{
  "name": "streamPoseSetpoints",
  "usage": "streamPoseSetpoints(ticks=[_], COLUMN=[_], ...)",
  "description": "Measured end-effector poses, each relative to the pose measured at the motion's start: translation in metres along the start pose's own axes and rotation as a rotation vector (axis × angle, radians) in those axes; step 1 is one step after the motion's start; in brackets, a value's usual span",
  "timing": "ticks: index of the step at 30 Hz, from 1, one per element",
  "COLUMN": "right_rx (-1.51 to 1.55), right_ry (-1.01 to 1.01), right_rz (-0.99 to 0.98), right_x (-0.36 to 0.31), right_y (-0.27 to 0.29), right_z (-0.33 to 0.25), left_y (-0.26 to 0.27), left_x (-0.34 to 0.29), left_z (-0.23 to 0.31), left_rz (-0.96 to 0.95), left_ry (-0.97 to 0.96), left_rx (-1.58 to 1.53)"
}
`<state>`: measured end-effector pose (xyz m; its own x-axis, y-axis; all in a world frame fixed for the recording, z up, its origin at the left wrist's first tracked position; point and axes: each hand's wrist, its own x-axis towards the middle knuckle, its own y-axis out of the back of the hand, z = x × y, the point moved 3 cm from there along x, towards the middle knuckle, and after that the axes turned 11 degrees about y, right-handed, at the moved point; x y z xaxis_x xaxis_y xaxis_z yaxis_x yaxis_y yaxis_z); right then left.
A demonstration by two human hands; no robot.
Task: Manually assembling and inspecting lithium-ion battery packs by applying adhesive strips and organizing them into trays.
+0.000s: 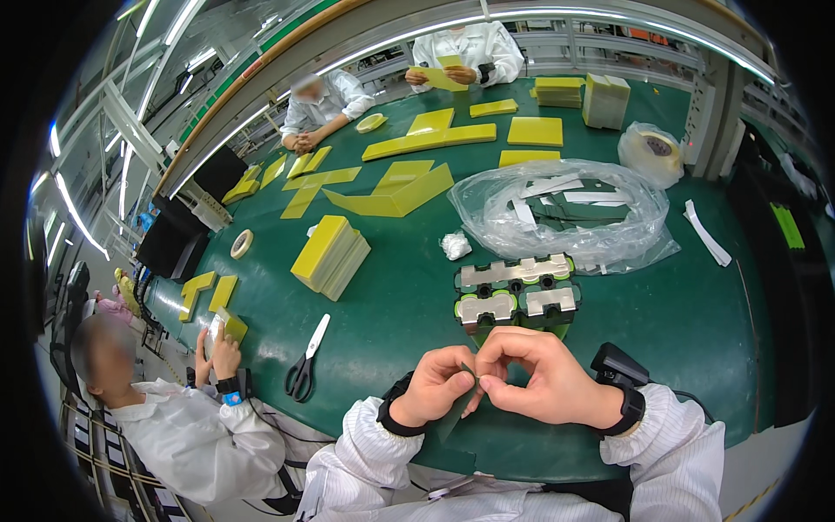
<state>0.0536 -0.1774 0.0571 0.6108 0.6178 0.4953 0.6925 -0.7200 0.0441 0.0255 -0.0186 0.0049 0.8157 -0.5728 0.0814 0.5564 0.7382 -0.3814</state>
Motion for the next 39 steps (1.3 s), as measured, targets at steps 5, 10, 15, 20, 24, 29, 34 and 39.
streamPoseSetpoints(ticks=[5, 10, 15, 20, 24, 29, 34, 39], right_rx=[0.293, 0.315, 0.314, 0.250, 0.356, 0.332, 0.375, 0.386], right_ry=[-0.205, -0.172, -0.226, -0.124, -0.150, -0.103, -0.113, -0.115], right_rz=[0.051, 0.143, 0.165, 0.159, 0.117, 0.108, 0.089, 0.070], right_x=[-0.004, -0.009, -0.011, -0.004, -0.002, -0.004, -0.003, -0.003], right_y=[-0.004, -0.004, -0.008, -0.004, -0.008, -0.007, -0.009, -0.011], right_z=[0.003, -0.002, -0.002, -0.007, -0.010, -0.005, -0.006, -0.007], left_y=[-0.003, -0.001, -0.005, -0.002, -0.005, -0.003, -0.005, -0.003], left_x=[-0.001, -0.005, -0.006, -0.005, -0.003, -0.003, -0.002, -0.002], left_z=[0.005, 0.008, 0.017, 0.016, 0.016, 0.015, 0.014, 0.013], left_rz=[0.022, 0.096, 0.080, 0.131, 0.138, 0.032, 0.090, 0.023], left_ry=[-0.105, -0.063, -0.081, -0.054, -0.063, -0.078, -0.064, -0.064], left_rx=[0.111, 0.100, -0.015, 0.033, 0.016, -0.048, -0.051, -0.077])
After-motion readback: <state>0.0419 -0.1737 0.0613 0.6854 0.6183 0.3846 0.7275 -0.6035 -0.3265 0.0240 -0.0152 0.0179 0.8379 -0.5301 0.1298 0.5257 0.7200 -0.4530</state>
